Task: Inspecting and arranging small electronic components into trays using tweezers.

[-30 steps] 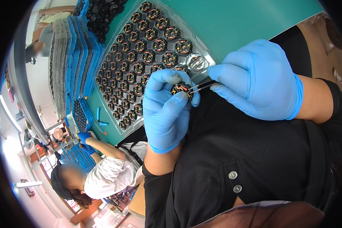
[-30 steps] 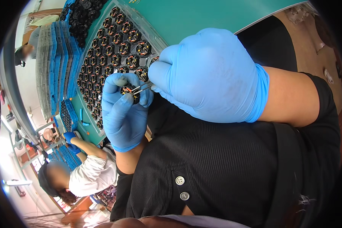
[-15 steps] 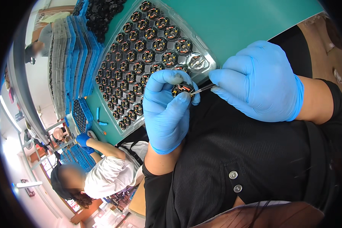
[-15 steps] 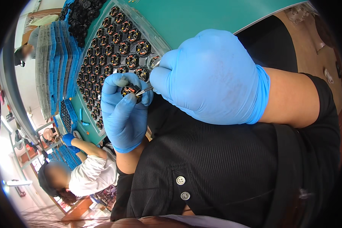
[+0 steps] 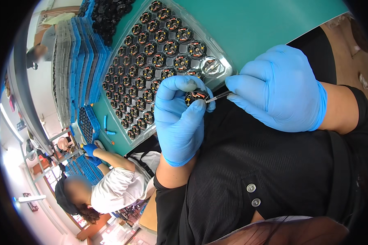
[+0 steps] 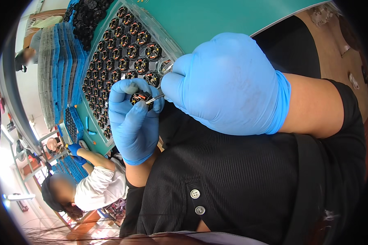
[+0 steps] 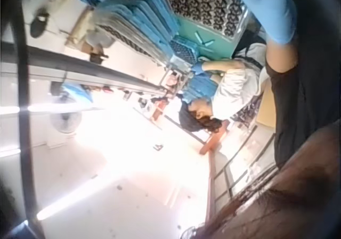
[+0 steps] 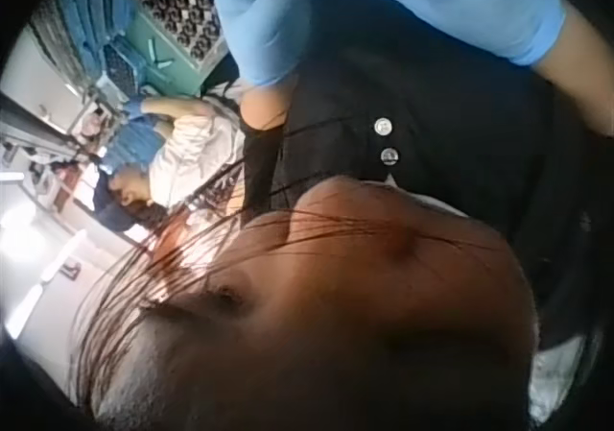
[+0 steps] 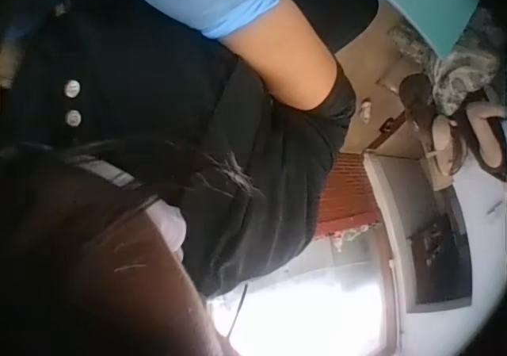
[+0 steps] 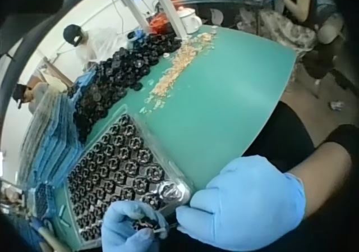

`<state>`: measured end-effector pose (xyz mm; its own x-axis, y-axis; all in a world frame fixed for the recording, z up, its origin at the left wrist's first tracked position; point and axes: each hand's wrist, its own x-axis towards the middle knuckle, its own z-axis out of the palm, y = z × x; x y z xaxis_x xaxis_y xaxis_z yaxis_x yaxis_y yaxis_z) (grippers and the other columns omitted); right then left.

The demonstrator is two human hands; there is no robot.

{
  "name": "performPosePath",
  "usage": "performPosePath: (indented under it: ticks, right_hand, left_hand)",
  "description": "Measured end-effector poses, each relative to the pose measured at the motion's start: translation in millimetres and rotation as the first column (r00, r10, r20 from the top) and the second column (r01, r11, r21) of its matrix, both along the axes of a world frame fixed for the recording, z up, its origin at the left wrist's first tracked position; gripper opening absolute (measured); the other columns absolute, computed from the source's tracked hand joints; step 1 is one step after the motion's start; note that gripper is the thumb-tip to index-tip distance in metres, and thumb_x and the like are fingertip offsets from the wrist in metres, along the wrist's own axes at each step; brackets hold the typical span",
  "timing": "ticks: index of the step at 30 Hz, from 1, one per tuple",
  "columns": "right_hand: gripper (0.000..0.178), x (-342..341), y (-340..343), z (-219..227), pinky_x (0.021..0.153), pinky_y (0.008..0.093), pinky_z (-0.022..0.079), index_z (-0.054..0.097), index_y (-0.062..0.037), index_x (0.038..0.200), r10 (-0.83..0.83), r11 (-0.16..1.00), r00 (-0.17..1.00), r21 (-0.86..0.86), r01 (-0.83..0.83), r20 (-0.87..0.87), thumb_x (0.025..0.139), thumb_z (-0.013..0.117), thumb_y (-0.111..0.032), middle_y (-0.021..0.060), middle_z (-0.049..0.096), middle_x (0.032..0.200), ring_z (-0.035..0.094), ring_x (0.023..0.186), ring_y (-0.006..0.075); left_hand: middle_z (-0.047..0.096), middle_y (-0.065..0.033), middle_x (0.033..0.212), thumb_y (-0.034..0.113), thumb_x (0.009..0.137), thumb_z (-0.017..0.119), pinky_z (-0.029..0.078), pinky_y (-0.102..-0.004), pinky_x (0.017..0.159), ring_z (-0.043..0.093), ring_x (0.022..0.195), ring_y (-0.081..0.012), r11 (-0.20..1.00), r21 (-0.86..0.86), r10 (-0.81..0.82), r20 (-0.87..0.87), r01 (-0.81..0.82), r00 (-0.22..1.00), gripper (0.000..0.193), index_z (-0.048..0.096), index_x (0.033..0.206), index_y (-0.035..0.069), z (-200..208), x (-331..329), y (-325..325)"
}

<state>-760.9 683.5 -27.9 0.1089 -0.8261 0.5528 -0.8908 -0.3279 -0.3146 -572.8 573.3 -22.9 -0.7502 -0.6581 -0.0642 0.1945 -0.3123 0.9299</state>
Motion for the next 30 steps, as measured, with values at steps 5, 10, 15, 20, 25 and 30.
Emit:
performPosePath:
  ticks: [5, 10, 15, 20, 25, 30]
  right_hand:
    - [0.032, 0, 0, -2, 0.051, 0.0337, 0.042, 0.065, -0.0067, 0.089, 0.0, 1.0, 1.0, -0.029, 0.0, -0.003, 0.063, 0.081, -0.015, 0.0032, 0.057, 0.072, 0.057, 0.059, 0.0205]
    - [0.032, -1, 2, 2, 0.051, 0.0335, 0.042, 0.066, -0.0066, 0.09, 0.0, 1.0, 1.0, -0.005, 0.0, 0.02, 0.063, 0.081, -0.016, 0.0032, 0.057, 0.072, 0.057, 0.059, 0.0206]
    - [0.034, 1, 0, 0, 0.051, 0.0329, 0.042, 0.066, -0.0055, 0.091, -0.042, 0.997, 0.996, -0.073, 0.037, -0.081, 0.063, 0.079, -0.017, 0.0028, 0.057, 0.073, 0.057, 0.059, 0.0191]
    - [0.035, 2, 1, 0, 0.052, 0.032, 0.043, 0.065, -0.0041, 0.092, -0.077, 0.994, 0.984, -0.096, 0.062, -0.162, 0.062, 0.077, -0.018, 0.003, 0.058, 0.074, 0.057, 0.06, 0.0175]
    - [0.037, 4, 0, -1, 0.053, 0.032, 0.045, 0.065, -0.0035, 0.093, -0.096, 0.991, 0.981, -0.108, 0.078, -0.17, 0.061, 0.077, -0.019, 0.0036, 0.059, 0.076, 0.058, 0.061, 0.0181]
    - [0.038, 5, 0, -3, 0.053, 0.0321, 0.045, 0.065, -0.0037, 0.093, -0.09, 0.993, 0.981, -0.093, 0.076, -0.169, 0.06, 0.078, -0.019, 0.0037, 0.059, 0.076, 0.058, 0.061, 0.0181]
  left_hand:
    - [0.057, -0.0116, 0.1, -0.003, 0.082, 0.067, 0.049, -0.0294, 0.073, 0.057, 0.08, -0.017, 0.999, 0.032, 0.025, -0.017, -0.025, 1.0, 0.029, 0.051, 0.107, 0.002, -2, -1, 2]
    - [0.056, -0.0105, 0.099, -0.005, 0.082, 0.067, 0.05, -0.0285, 0.075, 0.057, 0.081, -0.0147, 0.995, -0.099, 0.009, -0.008, -0.01, 1.0, 0.029, 0.051, 0.106, 0.002, -3, -2, 2]
    - [0.056, -0.0093, 0.1, -0.01, 0.081, 0.064, 0.049, -0.027, 0.079, 0.056, 0.083, -0.0134, 0.986, -0.168, 0.028, 0.031, -0.023, 0.999, 0.03, 0.051, 0.105, 0.002, -2, -3, 7]
    - [0.055, -0.008, 0.104, -0.015, 0.079, 0.061, 0.047, -0.0263, 0.084, 0.055, 0.089, -0.0122, 0.954, -0.285, 0.134, 0.131, -0.092, 0.982, 0.033, 0.051, 0.106, 0.002, 1, -5, 12]
    - [0.053, -0.0077, 0.106, -0.016, 0.076, 0.06, 0.046, -0.0271, 0.087, 0.053, 0.097, -0.0132, 0.936, -0.337, 0.152, 0.128, -0.101, 0.98, 0.036, 0.051, 0.106, 0.001, 3, -6, 13]
    - [0.052, -0.0075, 0.106, -0.017, 0.075, 0.059, 0.045, -0.028, 0.09, 0.052, 0.099, -0.014, 0.923, -0.377, 0.144, 0.139, -0.082, 0.98, 0.037, 0.051, 0.106, 0.001, 1, -5, 12]
